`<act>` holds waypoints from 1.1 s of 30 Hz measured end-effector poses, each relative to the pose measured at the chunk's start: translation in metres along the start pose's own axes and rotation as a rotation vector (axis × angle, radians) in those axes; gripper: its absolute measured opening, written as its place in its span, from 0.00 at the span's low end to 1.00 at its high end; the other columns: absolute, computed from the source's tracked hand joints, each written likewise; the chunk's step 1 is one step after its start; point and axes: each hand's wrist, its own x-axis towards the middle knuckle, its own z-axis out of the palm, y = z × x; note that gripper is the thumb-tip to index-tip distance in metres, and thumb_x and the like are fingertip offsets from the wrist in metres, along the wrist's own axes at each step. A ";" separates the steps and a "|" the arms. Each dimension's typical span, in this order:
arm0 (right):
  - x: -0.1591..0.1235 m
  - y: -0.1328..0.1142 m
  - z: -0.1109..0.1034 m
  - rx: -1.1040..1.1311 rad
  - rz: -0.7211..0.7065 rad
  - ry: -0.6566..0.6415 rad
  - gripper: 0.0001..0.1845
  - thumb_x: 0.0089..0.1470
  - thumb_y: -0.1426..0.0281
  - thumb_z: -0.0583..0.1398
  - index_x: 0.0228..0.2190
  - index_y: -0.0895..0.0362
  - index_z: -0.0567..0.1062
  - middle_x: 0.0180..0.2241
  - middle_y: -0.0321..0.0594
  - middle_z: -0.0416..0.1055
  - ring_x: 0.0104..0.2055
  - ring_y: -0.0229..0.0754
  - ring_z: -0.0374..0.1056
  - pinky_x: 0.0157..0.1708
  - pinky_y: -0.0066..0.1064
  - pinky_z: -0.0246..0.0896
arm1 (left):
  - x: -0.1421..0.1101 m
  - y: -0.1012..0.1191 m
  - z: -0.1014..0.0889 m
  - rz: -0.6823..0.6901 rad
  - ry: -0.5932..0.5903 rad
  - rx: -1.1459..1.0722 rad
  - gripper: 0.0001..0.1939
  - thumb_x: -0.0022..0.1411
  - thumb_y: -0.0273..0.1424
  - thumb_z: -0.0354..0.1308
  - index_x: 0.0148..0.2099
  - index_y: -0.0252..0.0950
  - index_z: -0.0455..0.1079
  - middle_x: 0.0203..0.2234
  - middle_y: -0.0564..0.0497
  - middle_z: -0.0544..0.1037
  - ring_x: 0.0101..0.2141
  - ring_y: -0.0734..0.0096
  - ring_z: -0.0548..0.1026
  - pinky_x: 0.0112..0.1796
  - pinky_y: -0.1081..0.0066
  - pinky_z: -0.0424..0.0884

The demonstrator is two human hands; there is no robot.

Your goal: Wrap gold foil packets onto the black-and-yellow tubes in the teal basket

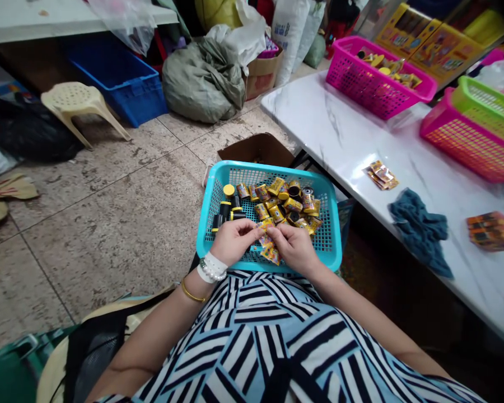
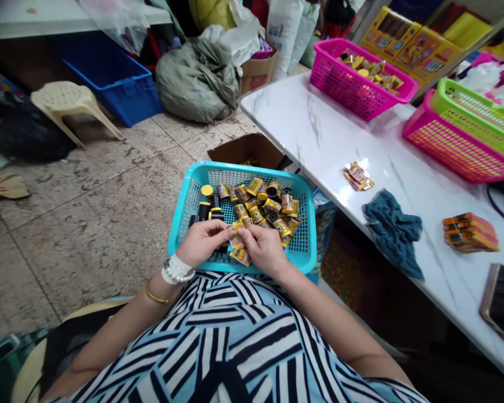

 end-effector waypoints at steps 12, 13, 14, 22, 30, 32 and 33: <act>0.010 -0.014 -0.017 0.093 -0.073 0.036 0.15 0.62 0.61 0.56 0.39 0.56 0.78 0.36 0.42 0.77 0.37 0.41 0.72 0.37 0.31 0.66 | -0.007 0.008 -0.003 0.111 0.121 0.262 0.15 0.63 0.39 0.55 0.27 0.36 0.66 0.20 0.56 0.67 0.24 0.74 0.63 0.28 0.74 0.61; 0.010 -0.017 -0.015 0.160 -0.024 -0.025 0.14 0.61 0.60 0.57 0.35 0.56 0.78 0.31 0.39 0.76 0.32 0.39 0.70 0.31 0.29 0.64 | -0.009 0.008 0.001 0.113 0.108 0.259 0.15 0.64 0.39 0.55 0.27 0.36 0.66 0.20 0.56 0.66 0.24 0.74 0.63 0.28 0.74 0.61; 0.010 -0.019 -0.011 0.207 0.020 -0.073 0.14 0.61 0.60 0.58 0.31 0.56 0.76 0.26 0.36 0.73 0.27 0.37 0.67 0.27 0.28 0.60 | -0.010 0.008 0.005 0.110 0.097 0.248 0.15 0.64 0.39 0.55 0.28 0.36 0.66 0.20 0.56 0.66 0.24 0.74 0.63 0.27 0.74 0.60; 0.010 -0.016 0.006 0.212 0.049 0.138 0.21 0.62 0.59 0.56 0.21 0.55 0.65 0.17 0.30 0.58 0.22 0.33 0.53 0.23 0.27 0.48 | -0.017 0.013 0.009 0.071 0.293 0.021 0.20 0.65 0.47 0.54 0.31 0.36 0.67 0.17 0.58 0.62 0.20 0.77 0.61 0.22 0.75 0.57; 0.000 -0.025 -0.008 0.221 -0.013 -0.027 0.22 0.63 0.58 0.53 0.24 0.56 0.73 0.20 0.34 0.66 0.23 0.35 0.61 0.24 0.27 0.58 | -0.016 0.013 0.017 0.027 0.157 -0.110 0.15 0.54 0.41 0.68 0.35 0.34 0.74 0.28 0.51 0.76 0.29 0.74 0.72 0.32 0.74 0.69; -0.002 -0.019 -0.034 0.030 -0.064 0.039 0.20 0.64 0.59 0.52 0.33 0.56 0.78 0.27 0.39 0.74 0.30 0.40 0.69 0.33 0.31 0.66 | -0.013 0.009 0.014 -0.007 0.162 -0.150 0.14 0.54 0.40 0.68 0.32 0.34 0.73 0.25 0.53 0.74 0.27 0.76 0.70 0.29 0.76 0.67; -0.005 -0.011 -0.054 -0.117 -0.099 0.173 0.18 0.64 0.59 0.53 0.40 0.55 0.78 0.35 0.43 0.77 0.39 0.44 0.72 0.42 0.36 0.67 | -0.012 0.009 0.011 -0.029 0.188 -0.183 0.15 0.53 0.41 0.69 0.31 0.34 0.73 0.23 0.54 0.73 0.25 0.77 0.68 0.27 0.77 0.66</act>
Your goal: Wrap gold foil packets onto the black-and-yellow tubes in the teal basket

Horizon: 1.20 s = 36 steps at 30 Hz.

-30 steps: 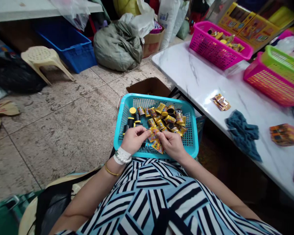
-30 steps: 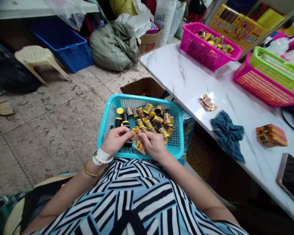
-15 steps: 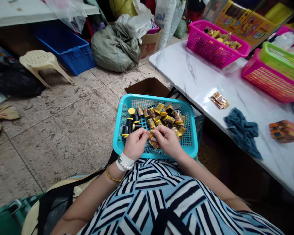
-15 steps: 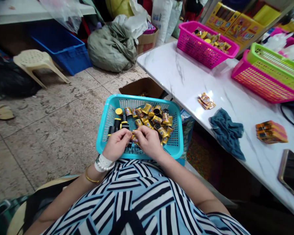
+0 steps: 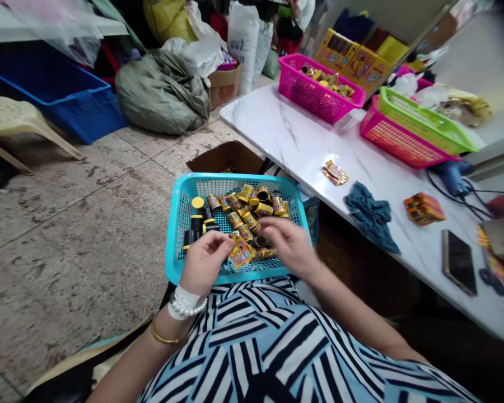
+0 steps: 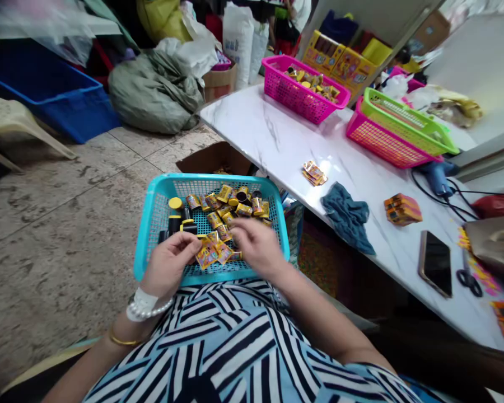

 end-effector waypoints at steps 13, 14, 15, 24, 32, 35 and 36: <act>0.001 0.047 -0.072 -0.534 -0.052 0.546 0.22 0.59 0.60 0.59 0.51 0.58 0.76 0.53 0.54 0.73 0.58 0.59 0.65 0.58 0.57 0.57 | 0.008 0.009 -0.010 -0.003 0.116 -0.110 0.18 0.47 0.42 0.72 0.30 0.34 0.73 0.21 0.56 0.72 0.22 0.79 0.66 0.23 0.78 0.63; 0.003 0.027 -0.050 -0.347 -0.075 0.436 0.20 0.59 0.62 0.59 0.50 0.56 0.77 0.49 0.49 0.76 0.54 0.53 0.69 0.56 0.51 0.62 | 0.007 0.008 -0.009 0.001 0.090 -0.087 0.17 0.48 0.42 0.71 0.30 0.34 0.73 0.22 0.56 0.72 0.23 0.79 0.67 0.24 0.78 0.63; 0.006 0.009 -0.029 -0.167 -0.079 0.257 0.17 0.58 0.62 0.61 0.47 0.54 0.79 0.46 0.46 0.78 0.50 0.50 0.72 0.53 0.46 0.65 | 0.006 0.007 -0.008 0.004 0.070 -0.064 0.16 0.50 0.42 0.70 0.31 0.34 0.73 0.22 0.55 0.72 0.23 0.79 0.67 0.24 0.78 0.63; 0.015 -0.025 0.047 0.507 0.270 -0.442 0.13 0.52 0.61 0.64 0.25 0.58 0.77 0.25 0.37 0.76 0.27 0.36 0.67 0.29 0.28 0.63 | 0.006 0.000 -0.006 0.048 0.028 0.012 0.14 0.55 0.41 0.66 0.33 0.34 0.74 0.25 0.53 0.74 0.26 0.75 0.69 0.27 0.75 0.66; 0.014 -0.019 0.052 0.579 0.419 -0.203 0.17 0.48 0.57 0.66 0.22 0.58 0.72 0.20 0.32 0.68 0.21 0.32 0.57 0.22 0.27 0.51 | -0.013 0.015 -0.005 0.145 0.209 0.098 0.19 0.62 0.47 0.59 0.29 0.36 0.71 0.17 0.56 0.65 0.19 0.77 0.61 0.21 0.75 0.58; 0.012 -0.017 0.051 0.625 0.433 -0.143 0.19 0.48 0.55 0.67 0.22 0.57 0.71 0.20 0.32 0.66 0.20 0.32 0.56 0.21 0.26 0.51 | -0.023 0.018 0.001 0.161 0.188 0.168 0.22 0.64 0.47 0.57 0.26 0.36 0.71 0.14 0.56 0.62 0.17 0.78 0.58 0.20 0.73 0.55; 0.011 -0.016 0.051 0.639 0.430 -0.125 0.20 0.48 0.55 0.67 0.22 0.57 0.71 0.20 0.32 0.66 0.21 0.32 0.56 0.21 0.26 0.51 | -0.025 0.017 0.003 0.160 0.178 0.177 0.22 0.64 0.46 0.57 0.25 0.36 0.72 0.14 0.56 0.62 0.17 0.78 0.58 0.20 0.73 0.54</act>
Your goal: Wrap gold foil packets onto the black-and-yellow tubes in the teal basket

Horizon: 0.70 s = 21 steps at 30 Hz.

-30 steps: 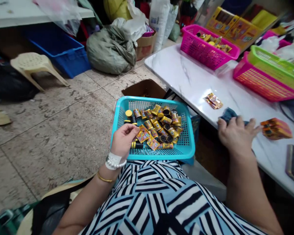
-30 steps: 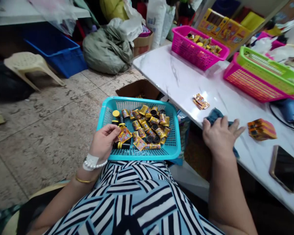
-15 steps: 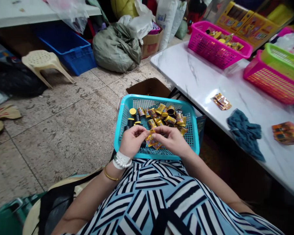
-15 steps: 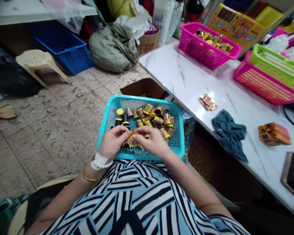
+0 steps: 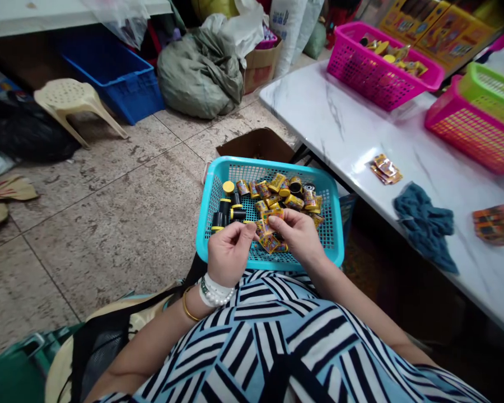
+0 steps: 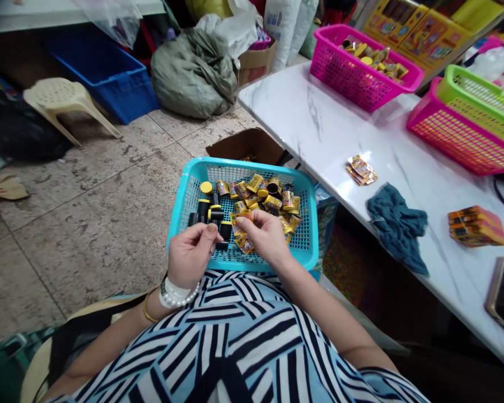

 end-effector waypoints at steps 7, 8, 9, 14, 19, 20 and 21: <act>-0.002 0.000 0.003 -0.014 -0.021 0.094 0.28 0.47 0.47 0.65 0.16 0.56 0.67 0.15 0.31 0.60 0.19 0.31 0.51 0.18 0.26 0.47 | -0.007 -0.007 0.009 -0.030 -0.023 -0.030 0.20 0.65 0.46 0.57 0.30 0.36 0.77 0.14 0.56 0.62 0.17 0.77 0.59 0.19 0.73 0.54; -0.002 0.000 0.004 -0.012 -0.017 0.080 0.27 0.47 0.47 0.65 0.16 0.56 0.67 0.16 0.31 0.61 0.19 0.31 0.51 0.18 0.26 0.47 | -0.008 -0.007 0.009 -0.036 -0.020 -0.041 0.20 0.64 0.46 0.57 0.32 0.36 0.78 0.14 0.56 0.62 0.17 0.77 0.59 0.19 0.73 0.53; -0.003 -0.001 0.004 -0.010 -0.013 0.064 0.27 0.47 0.47 0.65 0.17 0.56 0.68 0.17 0.32 0.62 0.19 0.32 0.52 0.18 0.26 0.48 | -0.008 -0.007 0.009 -0.041 -0.012 -0.051 0.20 0.64 0.46 0.57 0.33 0.36 0.78 0.15 0.56 0.63 0.17 0.77 0.58 0.18 0.73 0.53; -0.005 0.000 0.006 0.007 -0.034 0.056 0.23 0.48 0.49 0.65 0.21 0.57 0.73 0.20 0.34 0.67 0.22 0.33 0.57 0.22 0.27 0.54 | -0.007 -0.006 0.009 -0.053 0.036 -0.057 0.19 0.63 0.47 0.58 0.37 0.37 0.79 0.15 0.55 0.66 0.17 0.78 0.59 0.18 0.74 0.54; -0.008 0.002 0.008 0.044 -0.076 0.072 0.19 0.47 0.54 0.67 0.21 0.56 0.75 0.21 0.35 0.70 0.24 0.34 0.60 0.26 0.28 0.58 | -0.004 -0.008 0.008 -0.082 0.053 -0.104 0.18 0.63 0.46 0.59 0.40 0.36 0.80 0.16 0.56 0.66 0.17 0.79 0.57 0.18 0.75 0.54; -0.008 0.002 0.009 0.046 -0.084 0.079 0.18 0.47 0.54 0.67 0.21 0.56 0.75 0.21 0.35 0.71 0.24 0.35 0.61 0.26 0.28 0.59 | -0.004 -0.008 0.008 -0.091 0.049 -0.118 0.18 0.63 0.46 0.59 0.40 0.36 0.80 0.16 0.56 0.66 0.16 0.80 0.57 0.17 0.75 0.54; -0.008 0.003 0.009 0.045 -0.090 0.090 0.18 0.47 0.54 0.67 0.21 0.56 0.75 0.22 0.35 0.71 0.24 0.35 0.61 0.27 0.29 0.60 | -0.003 -0.009 0.008 -0.100 0.044 -0.130 0.18 0.63 0.45 0.59 0.40 0.36 0.80 0.16 0.57 0.65 0.16 0.80 0.57 0.17 0.76 0.53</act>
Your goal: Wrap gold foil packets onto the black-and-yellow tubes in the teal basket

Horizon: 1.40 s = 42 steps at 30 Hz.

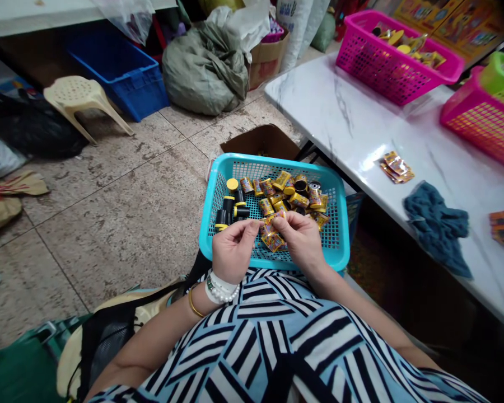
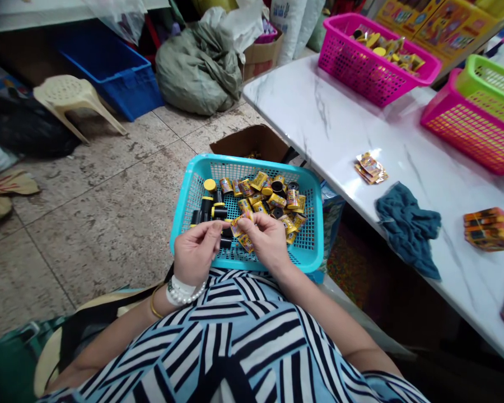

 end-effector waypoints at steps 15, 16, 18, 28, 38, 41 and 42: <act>-0.004 0.006 0.003 -0.065 -0.208 0.015 0.12 0.53 0.63 0.65 0.22 0.54 0.74 0.27 0.36 0.73 0.30 0.39 0.67 0.36 0.33 0.64 | 0.005 -0.008 0.003 -0.101 -0.007 -0.171 0.16 0.55 0.44 0.67 0.34 0.35 0.79 0.12 0.59 0.62 0.15 0.83 0.55 0.16 0.76 0.51; -0.004 0.007 0.002 -0.075 -0.232 0.016 0.12 0.53 0.64 0.65 0.22 0.54 0.73 0.27 0.36 0.73 0.31 0.39 0.67 0.36 0.33 0.63 | 0.006 -0.008 0.003 -0.108 -0.014 -0.179 0.16 0.54 0.44 0.67 0.33 0.35 0.78 0.13 0.59 0.62 0.15 0.83 0.55 0.16 0.77 0.50; -0.004 0.010 0.002 -0.105 -0.266 0.024 0.12 0.53 0.64 0.65 0.22 0.54 0.72 0.28 0.36 0.72 0.32 0.39 0.67 0.37 0.33 0.63 | 0.007 -0.008 0.004 -0.156 -0.046 -0.212 0.16 0.52 0.43 0.69 0.33 0.34 0.77 0.13 0.60 0.62 0.14 0.84 0.55 0.16 0.77 0.50; -0.005 0.009 0.003 -0.108 -0.247 0.068 0.12 0.55 0.65 0.64 0.22 0.55 0.75 0.27 0.36 0.72 0.30 0.38 0.65 0.34 0.31 0.62 | 0.006 -0.007 0.004 -0.100 0.019 -0.264 0.13 0.54 0.38 0.69 0.34 0.36 0.72 0.18 0.60 0.67 0.16 0.84 0.61 0.17 0.79 0.57; -0.004 0.011 0.004 -0.097 -0.287 0.063 0.14 0.55 0.64 0.64 0.21 0.55 0.74 0.26 0.35 0.73 0.29 0.37 0.66 0.33 0.31 0.62 | 0.003 -0.011 0.003 -0.125 -0.040 -0.237 0.14 0.57 0.41 0.66 0.37 0.35 0.80 0.15 0.58 0.66 0.16 0.82 0.60 0.17 0.78 0.55; -0.004 0.013 0.003 -0.142 -0.348 0.041 0.12 0.55 0.64 0.65 0.23 0.55 0.75 0.27 0.35 0.73 0.31 0.39 0.67 0.36 0.33 0.63 | 0.004 -0.010 0.003 -0.118 -0.041 -0.214 0.13 0.55 0.41 0.67 0.36 0.36 0.80 0.17 0.57 0.68 0.16 0.83 0.59 0.17 0.78 0.55; -0.004 0.014 0.003 -0.162 -0.372 0.031 0.12 0.56 0.64 0.64 0.22 0.55 0.75 0.27 0.35 0.72 0.32 0.39 0.67 0.37 0.33 0.63 | 0.004 -0.010 0.003 -0.109 -0.037 -0.205 0.12 0.54 0.40 0.68 0.36 0.36 0.81 0.19 0.56 0.70 0.17 0.83 0.60 0.17 0.78 0.55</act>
